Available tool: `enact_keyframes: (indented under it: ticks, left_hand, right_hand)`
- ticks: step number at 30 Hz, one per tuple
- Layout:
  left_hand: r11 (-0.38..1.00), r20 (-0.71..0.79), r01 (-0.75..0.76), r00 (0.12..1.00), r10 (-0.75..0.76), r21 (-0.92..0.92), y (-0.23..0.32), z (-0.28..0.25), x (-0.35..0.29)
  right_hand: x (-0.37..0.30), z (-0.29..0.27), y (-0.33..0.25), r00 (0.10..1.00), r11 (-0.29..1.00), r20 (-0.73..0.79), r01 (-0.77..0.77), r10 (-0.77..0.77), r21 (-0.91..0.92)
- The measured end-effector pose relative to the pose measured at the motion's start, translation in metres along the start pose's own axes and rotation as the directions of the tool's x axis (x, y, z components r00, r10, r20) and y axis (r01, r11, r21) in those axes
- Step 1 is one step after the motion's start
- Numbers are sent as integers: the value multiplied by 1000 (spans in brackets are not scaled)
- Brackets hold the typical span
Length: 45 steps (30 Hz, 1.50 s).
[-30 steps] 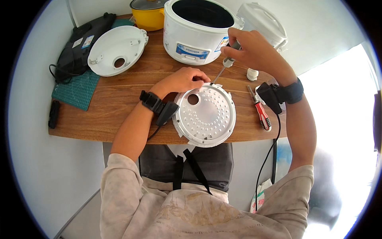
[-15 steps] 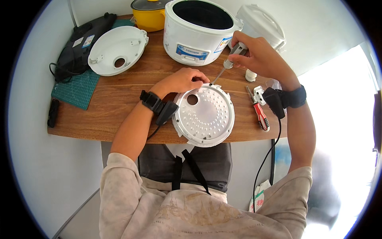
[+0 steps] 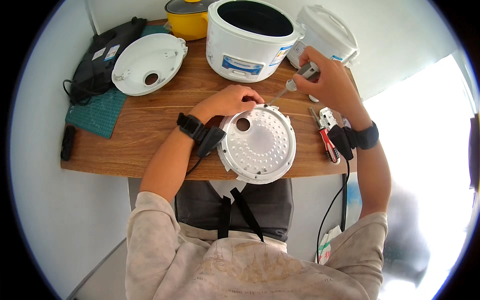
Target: The person uses a screwdriver to fasten screws into a white perforated plastic lid component on a wooden table. The person holds the lid steady with one hand while turning the screwdriver with the other, working on multiple screw holes around the rim.
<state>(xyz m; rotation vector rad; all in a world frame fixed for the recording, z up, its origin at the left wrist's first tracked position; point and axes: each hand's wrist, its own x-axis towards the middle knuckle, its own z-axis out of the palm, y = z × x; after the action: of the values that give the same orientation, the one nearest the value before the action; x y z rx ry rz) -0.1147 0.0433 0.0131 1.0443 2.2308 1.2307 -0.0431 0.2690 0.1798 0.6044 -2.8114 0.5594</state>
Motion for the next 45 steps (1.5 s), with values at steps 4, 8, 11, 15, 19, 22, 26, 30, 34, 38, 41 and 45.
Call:
enact_keyframes:
  ticks: [4, 8, 11, 15, 19, 22, 26, 30, 34, 38, 41, 45]
  left_hand:
    - [1000, 6, -12, 1000, 12, -9, 0, 0, 1]
    - [1000, 3, -14, 1000, 14, -15, -1, 1, 3]
    - [999, -6, -16, 1000, 16, -41, -3, 2, 3]
    - [998, -10, -21, 1000, 21, -64, -5, 4, 2]
    - [998, 7, -21, 1000, 22, -56, 1, 2, 0]
    - [1000, 25, -5, 1000, 6, -31, 6, 1, -1]
    - [1000, 25, -29, 999, 29, -12, 4, 1, 0]
    - [1000, 22, -16, 1000, 17, -10, 2, 3, 1]
    - [1000, 18, -20, 1000, 20, -4, -1, 4, 2]
    - [999, 16, -38, 999, 38, -1, -3, 4, 2]
    - [999, 19, -50, 999, 50, 8, -1, 4, 2]
    - [997, 23, -70, 997, 69, 23, -3, 4, 2]
  right_hand:
    - [-14, 0, -3, 992, 985, -11, -125, 127, 116]
    - [-23, 10, 4, 989, 993, -107, -97, 104, 73]
    - [-27, 18, 9, 982, 989, -140, -112, 124, 96]
    - [-27, 10, 11, 979, 985, -151, -115, 135, 131]
    - [-26, 12, 5, 982, 994, -161, -84, 95, 74]
    - [-26, 16, 8, 982, 995, -173, -64, 77, 79]
    - [-25, 16, 7, 983, 991, -161, -75, 92, 107]
    - [-20, 12, 6, 989, 993, -114, -85, 93, 79]
    - [-14, 1, -3, 996, 996, -25, -84, 84, -11]
    - [-9, 2, 0, 997, 995, -38, 69, -72, -75]
    - [-4, -3, -3, 998, 998, 23, 58, -58, -4]
    - [5, -7, 1, 989, 992, 134, 42, -58, 116]
